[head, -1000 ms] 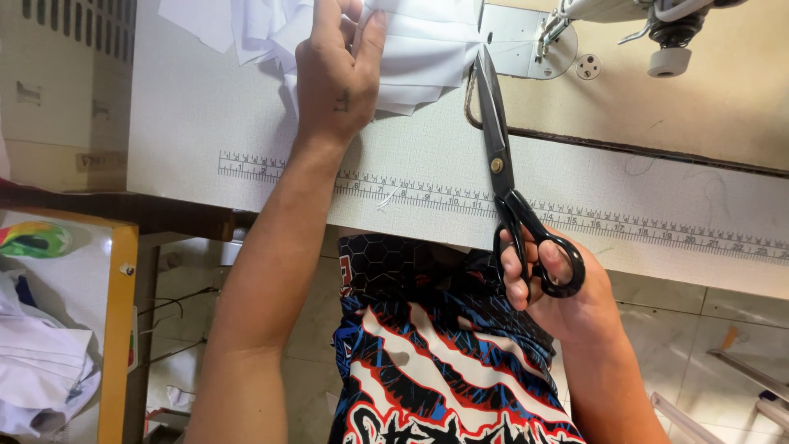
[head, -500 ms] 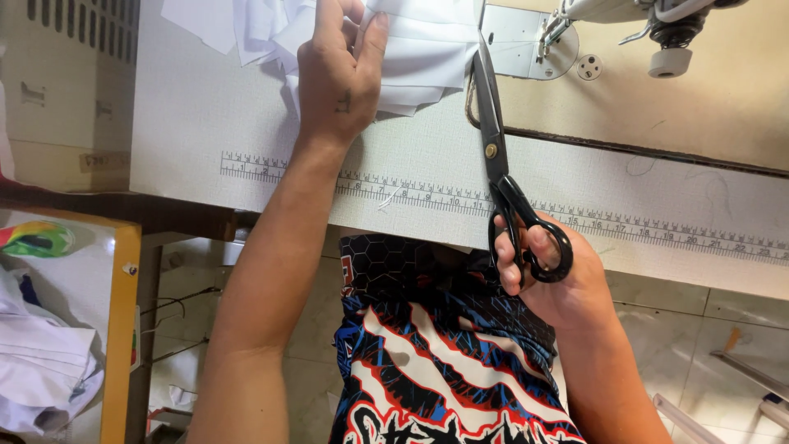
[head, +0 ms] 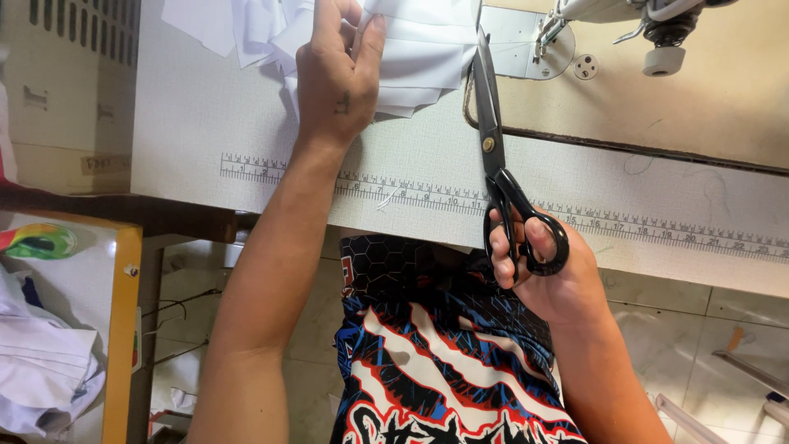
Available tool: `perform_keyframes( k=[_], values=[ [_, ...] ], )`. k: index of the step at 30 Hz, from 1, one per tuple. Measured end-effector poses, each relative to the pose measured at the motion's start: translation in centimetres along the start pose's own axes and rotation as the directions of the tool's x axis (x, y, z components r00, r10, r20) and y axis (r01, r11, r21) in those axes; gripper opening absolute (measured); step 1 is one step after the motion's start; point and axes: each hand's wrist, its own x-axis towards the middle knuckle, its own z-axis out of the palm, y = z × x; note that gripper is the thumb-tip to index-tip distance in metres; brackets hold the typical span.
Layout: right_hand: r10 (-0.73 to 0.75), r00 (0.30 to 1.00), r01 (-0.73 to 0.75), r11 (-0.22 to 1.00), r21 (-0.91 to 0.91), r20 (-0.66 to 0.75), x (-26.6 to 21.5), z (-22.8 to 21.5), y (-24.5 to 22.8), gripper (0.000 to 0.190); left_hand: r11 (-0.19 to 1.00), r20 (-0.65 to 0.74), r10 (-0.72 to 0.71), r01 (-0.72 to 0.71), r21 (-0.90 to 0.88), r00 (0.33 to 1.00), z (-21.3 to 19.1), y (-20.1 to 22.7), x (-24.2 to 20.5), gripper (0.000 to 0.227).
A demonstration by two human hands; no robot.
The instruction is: The person uses black-handled scissors to trim the edges of white fabric pieces on a sewing machine table. They repeatedly pick up fabric pieces, cut along the edges, and place the trimmed pieces back on the table.
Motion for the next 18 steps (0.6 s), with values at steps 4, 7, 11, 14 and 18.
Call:
perform_keyframes(
  k=[4, 7, 11, 14, 18],
  values=[
    [0.011, 1.0, -0.011, 1.0, -0.007, 0.002, 0.25, 0.35, -0.16, 0.064, 1.0, -0.003, 0.016, -0.016, -0.006, 1.0, 0.07, -0.11, -0.05, 0.024],
    [-0.003, 1.0, 0.003, 1.0, 0.001, 0.003, 0.33, 0.42, 0.03, 0.063, 1.0, -0.004, 0.005, -0.005, 0.0, 1.0, 0.09, -0.02, -0.03, 0.024],
    [-0.001, 1.0, 0.001, 1.0, 0.001, 0.013, 0.52, 0.52, 0.07, 0.064, 1.0, -0.005, 0.008, -0.008, 0.002, 1.0, 0.19, -0.16, -0.03, 0.024],
    [0.006, 1.0, -0.006, 1.0, -0.023, -0.013, 0.66, 0.58, 0.16, 0.065, 1.0, 0.0, 0.011, -0.011, 0.009, 1.0, 0.34, -0.24, -0.01, 0.024],
    [0.0, 1.0, -0.001, 1.0, -0.019, -0.016, 0.98, 0.34, 0.56, 0.061, 1.0, -0.02, 0.026, -0.026, 0.004, 0.999, 0.46, -0.18, -0.03, 0.022]
  ],
)
